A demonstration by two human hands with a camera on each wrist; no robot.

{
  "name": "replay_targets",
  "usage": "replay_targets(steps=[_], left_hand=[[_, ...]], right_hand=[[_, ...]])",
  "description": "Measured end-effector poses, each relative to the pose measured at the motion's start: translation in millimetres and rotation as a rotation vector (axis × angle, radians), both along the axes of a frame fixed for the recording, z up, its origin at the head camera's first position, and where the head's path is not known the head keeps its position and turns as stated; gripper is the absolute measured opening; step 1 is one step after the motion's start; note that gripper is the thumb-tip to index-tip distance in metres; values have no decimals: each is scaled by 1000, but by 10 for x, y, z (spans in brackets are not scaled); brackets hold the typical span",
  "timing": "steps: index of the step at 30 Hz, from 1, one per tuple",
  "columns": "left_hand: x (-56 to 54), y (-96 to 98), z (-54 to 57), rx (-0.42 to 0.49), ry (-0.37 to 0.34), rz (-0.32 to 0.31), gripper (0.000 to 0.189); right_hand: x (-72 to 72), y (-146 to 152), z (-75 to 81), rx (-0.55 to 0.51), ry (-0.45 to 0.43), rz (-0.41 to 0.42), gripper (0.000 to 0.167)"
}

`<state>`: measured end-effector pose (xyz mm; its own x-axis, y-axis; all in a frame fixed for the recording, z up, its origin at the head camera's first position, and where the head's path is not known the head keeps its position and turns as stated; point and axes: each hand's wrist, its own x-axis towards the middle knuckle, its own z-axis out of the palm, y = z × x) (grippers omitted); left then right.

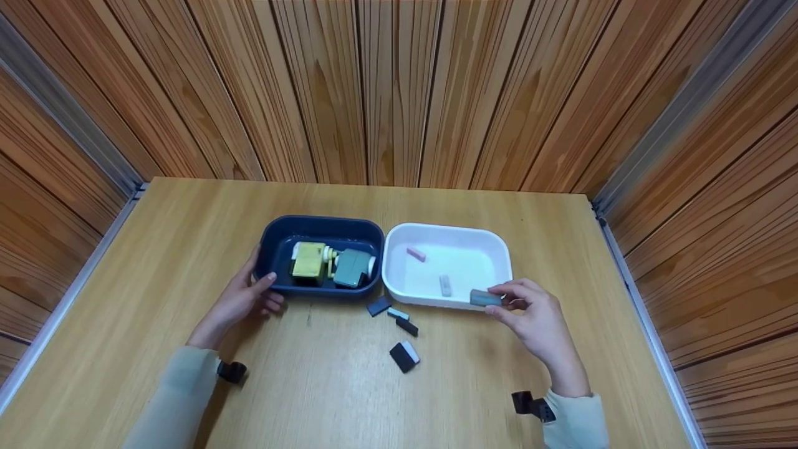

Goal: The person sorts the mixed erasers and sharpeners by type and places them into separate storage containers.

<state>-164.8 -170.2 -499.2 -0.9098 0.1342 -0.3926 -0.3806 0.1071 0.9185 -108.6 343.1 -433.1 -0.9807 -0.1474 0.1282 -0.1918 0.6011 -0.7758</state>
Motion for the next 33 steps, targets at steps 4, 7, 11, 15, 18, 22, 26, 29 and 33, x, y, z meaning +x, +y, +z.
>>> replay_targets(steps=[4,7,11,15,18,22,26,29,33], left_hand=[[44,13,127,-2,-6,-6,74],[11,-6,37,3,-12,-4,74],[-42,-23,-132,5,0,7,73],[-52,-17,-207,-7,18,23,72],[-51,-8,-215,-9,33,26,73],[-58,-5,-218,-11,46,28,73],[-52,-10,-230,-16,42,28,72],[-52,-8,-230,-13,40,23,72],[-59,-8,-219,-5,42,23,73]], right_hand=[[-20,55,2,10,2,-9,26],[-49,68,-8,17,6,-3,26],[-108,58,5,32,6,14,26],[-186,25,31,34,2,31,26],[-265,-6,53,32,-5,42,26],[-393,-38,99,52,-24,44,29],[-529,-58,163,109,-73,46,33],[-629,-73,210,140,-120,58,35],[-761,-107,258,153,-170,70,37]])
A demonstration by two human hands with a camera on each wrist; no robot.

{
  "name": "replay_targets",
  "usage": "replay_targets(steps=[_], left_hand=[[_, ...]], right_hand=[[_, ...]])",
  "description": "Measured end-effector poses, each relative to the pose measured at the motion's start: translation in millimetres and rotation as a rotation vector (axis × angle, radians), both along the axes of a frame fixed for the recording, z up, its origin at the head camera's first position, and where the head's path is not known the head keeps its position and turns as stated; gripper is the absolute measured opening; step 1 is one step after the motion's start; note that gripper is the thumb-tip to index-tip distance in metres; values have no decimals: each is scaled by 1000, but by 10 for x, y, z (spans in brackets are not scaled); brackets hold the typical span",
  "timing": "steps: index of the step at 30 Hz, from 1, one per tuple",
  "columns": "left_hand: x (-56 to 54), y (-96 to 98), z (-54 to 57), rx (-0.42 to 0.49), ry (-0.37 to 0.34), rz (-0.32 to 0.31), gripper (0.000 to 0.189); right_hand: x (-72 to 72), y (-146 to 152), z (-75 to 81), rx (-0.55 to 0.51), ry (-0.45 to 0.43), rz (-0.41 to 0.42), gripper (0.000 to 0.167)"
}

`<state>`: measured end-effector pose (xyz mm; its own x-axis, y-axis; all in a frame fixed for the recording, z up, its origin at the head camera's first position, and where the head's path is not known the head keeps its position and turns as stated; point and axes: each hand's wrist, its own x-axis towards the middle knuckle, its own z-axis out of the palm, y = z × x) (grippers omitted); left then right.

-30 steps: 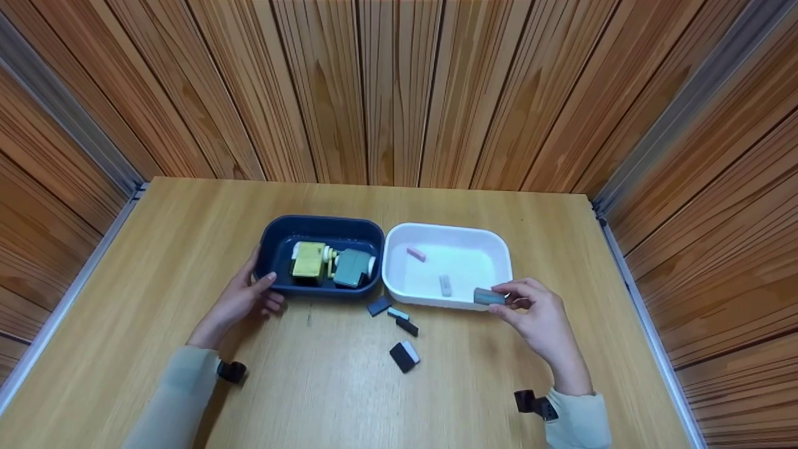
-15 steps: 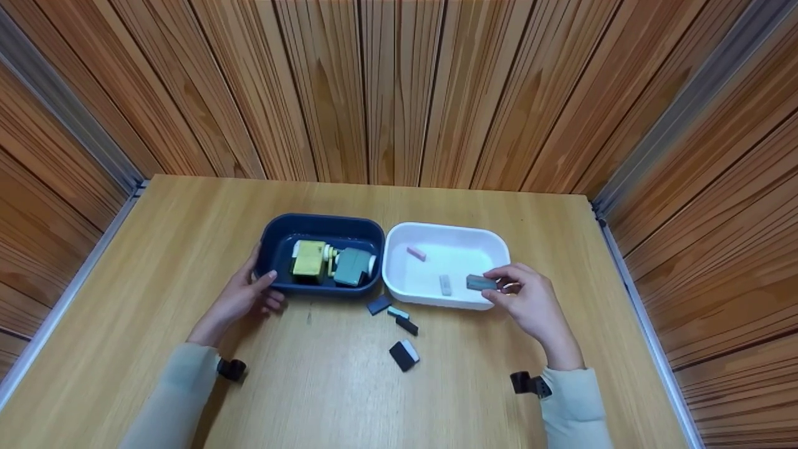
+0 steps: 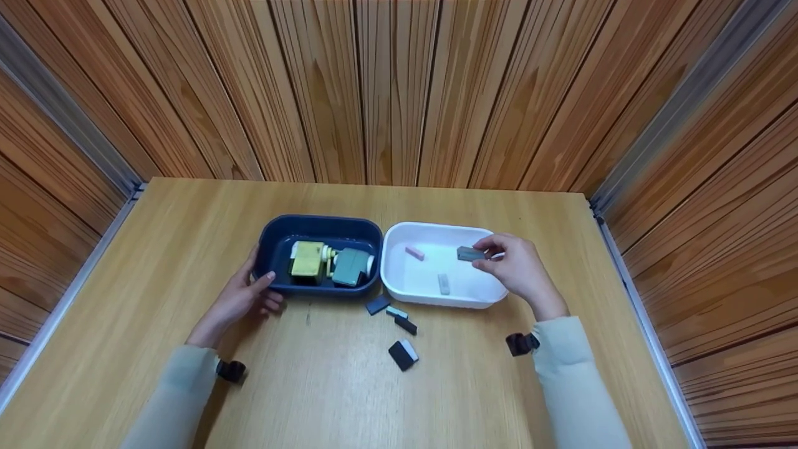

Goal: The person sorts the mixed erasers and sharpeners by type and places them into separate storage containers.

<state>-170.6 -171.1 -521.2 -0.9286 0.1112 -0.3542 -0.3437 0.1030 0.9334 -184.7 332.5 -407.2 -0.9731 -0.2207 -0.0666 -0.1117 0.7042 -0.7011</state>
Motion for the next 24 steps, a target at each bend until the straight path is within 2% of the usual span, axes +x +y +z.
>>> replay_targets(steps=[10,16,24], left_hand=[[22,10,-13,-7,6,13,72],[13,17,-6,-9,12,20,72],[-1,6,0,-1,-11,14,71]], right_hand=[[-327,-78,-42,82,-56,-4,33],[-487,-73,-85,85,-120,-33,33],[-583,-68,-41,61,-153,-44,37]])
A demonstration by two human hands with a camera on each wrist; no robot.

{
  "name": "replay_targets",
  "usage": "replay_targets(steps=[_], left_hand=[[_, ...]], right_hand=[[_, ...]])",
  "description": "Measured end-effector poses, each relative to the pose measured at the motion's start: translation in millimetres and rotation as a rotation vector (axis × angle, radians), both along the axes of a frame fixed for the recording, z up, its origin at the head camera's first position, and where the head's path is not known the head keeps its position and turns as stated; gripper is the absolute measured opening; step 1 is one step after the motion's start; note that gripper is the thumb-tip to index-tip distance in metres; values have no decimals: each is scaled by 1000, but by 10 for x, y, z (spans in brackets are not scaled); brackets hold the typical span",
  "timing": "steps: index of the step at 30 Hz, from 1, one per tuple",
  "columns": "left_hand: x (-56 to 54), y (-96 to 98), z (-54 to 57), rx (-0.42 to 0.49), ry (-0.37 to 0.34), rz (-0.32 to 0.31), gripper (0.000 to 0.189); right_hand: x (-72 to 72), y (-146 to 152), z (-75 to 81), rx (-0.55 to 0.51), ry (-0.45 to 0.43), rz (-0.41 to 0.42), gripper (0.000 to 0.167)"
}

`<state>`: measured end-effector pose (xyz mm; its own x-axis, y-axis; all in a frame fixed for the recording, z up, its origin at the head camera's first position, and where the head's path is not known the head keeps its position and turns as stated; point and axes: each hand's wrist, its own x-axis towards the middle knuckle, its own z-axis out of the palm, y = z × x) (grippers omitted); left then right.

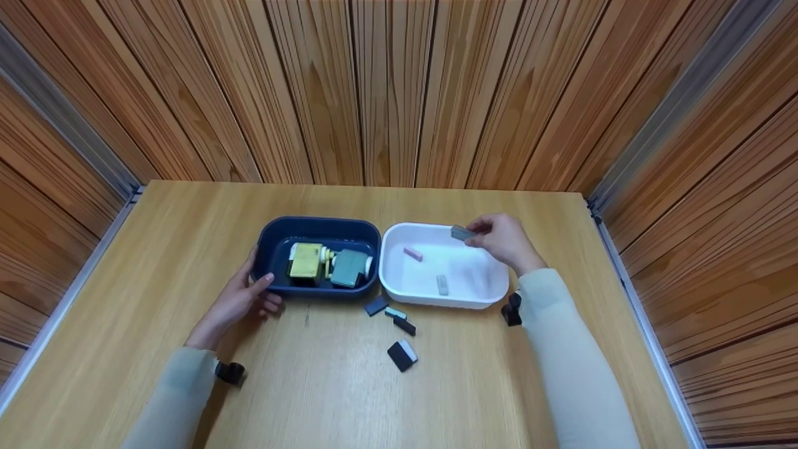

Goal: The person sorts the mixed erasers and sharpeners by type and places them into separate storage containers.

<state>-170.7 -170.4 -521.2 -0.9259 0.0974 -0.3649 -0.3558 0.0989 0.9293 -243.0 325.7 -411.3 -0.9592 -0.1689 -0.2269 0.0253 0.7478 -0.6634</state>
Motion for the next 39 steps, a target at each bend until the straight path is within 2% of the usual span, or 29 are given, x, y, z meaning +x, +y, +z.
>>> replay_targets(steps=[6,20,39], left_hand=[[6,2,3,4,0,5,71],[15,0,12,-12,7,0,72],[18,-8,8,-9,7,-5,72]], right_hand=[[12,-12,29,-6,-17,8,37],[22,9,-35,6,0,11,36],[49,31,-68,-25,-26,14,35]])
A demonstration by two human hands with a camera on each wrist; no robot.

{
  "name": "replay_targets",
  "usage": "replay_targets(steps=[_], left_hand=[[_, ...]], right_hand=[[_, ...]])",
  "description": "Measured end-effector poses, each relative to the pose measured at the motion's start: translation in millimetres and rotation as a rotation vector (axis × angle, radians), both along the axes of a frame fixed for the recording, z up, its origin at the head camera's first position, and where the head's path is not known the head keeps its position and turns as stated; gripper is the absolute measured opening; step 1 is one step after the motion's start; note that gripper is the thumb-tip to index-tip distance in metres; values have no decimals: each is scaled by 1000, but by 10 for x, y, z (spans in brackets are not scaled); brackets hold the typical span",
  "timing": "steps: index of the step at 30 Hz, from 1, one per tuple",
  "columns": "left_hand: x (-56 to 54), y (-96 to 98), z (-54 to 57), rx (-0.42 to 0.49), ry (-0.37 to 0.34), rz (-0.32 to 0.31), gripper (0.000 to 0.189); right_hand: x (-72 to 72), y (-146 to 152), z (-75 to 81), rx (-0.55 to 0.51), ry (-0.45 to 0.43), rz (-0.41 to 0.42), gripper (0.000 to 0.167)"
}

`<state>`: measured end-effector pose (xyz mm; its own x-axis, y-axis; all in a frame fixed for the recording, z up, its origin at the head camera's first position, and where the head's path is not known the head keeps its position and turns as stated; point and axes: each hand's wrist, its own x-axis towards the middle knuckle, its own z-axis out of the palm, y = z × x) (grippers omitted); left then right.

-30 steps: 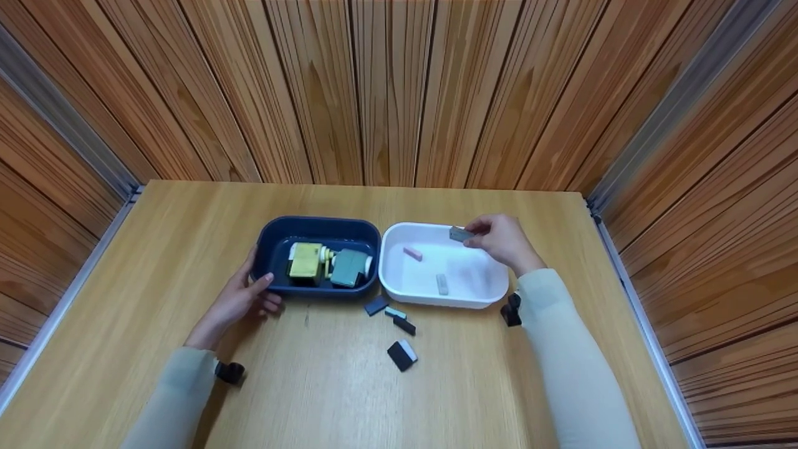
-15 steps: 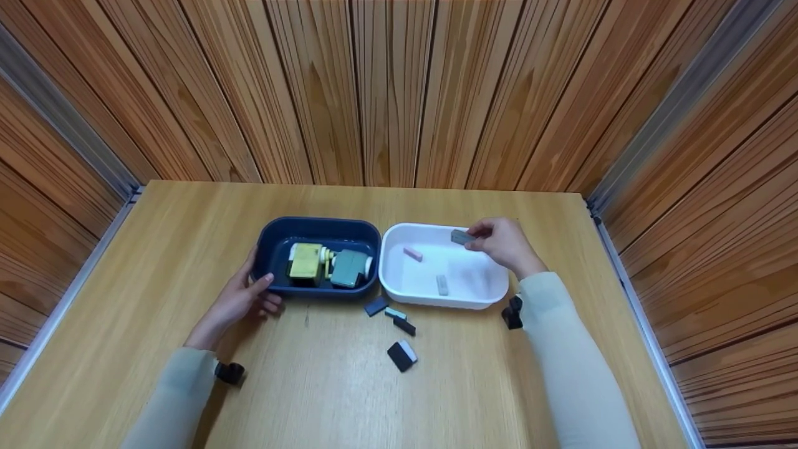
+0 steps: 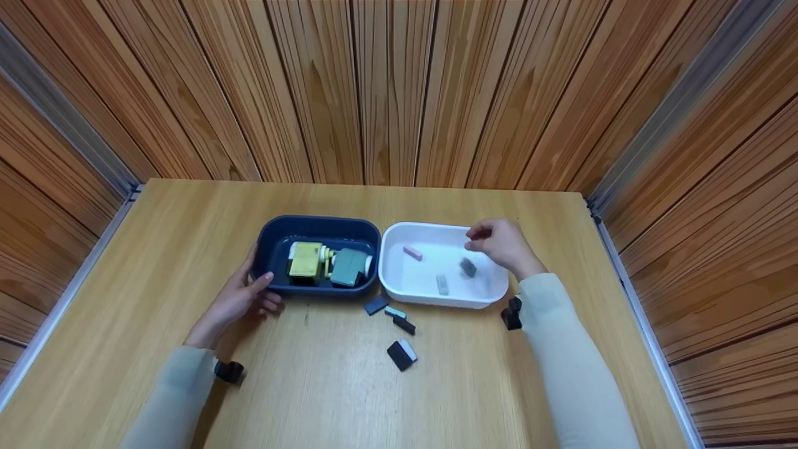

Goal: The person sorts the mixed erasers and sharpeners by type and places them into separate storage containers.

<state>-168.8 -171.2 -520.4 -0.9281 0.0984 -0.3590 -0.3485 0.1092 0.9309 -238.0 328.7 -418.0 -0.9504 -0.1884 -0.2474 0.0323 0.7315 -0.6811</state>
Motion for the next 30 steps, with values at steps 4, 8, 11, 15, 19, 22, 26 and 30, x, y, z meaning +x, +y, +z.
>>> replay_targets(steps=[4,8,11,15,19,22,26,30], left_hand=[[-6,-3,0,4,1,-5,73],[-11,0,8,6,1,-7,73],[-12,5,16,8,7,-7,73],[-12,10,26,8,16,-9,73],[-17,9,26,1,17,-12,71],[-18,8,19,-1,14,-10,71],[-12,6,9,-2,16,-12,72],[-6,9,0,1,14,-5,72]], right_hand=[[12,5,13,-8,-21,-4,37],[17,5,16,-18,-33,-13,38],[19,8,16,-29,-32,-16,39],[27,36,14,-47,-25,-17,39],[61,66,15,-58,-11,-12,41],[100,74,17,-63,5,-8,42],[163,65,22,-72,31,-5,42],[222,50,6,-92,46,3,43]])
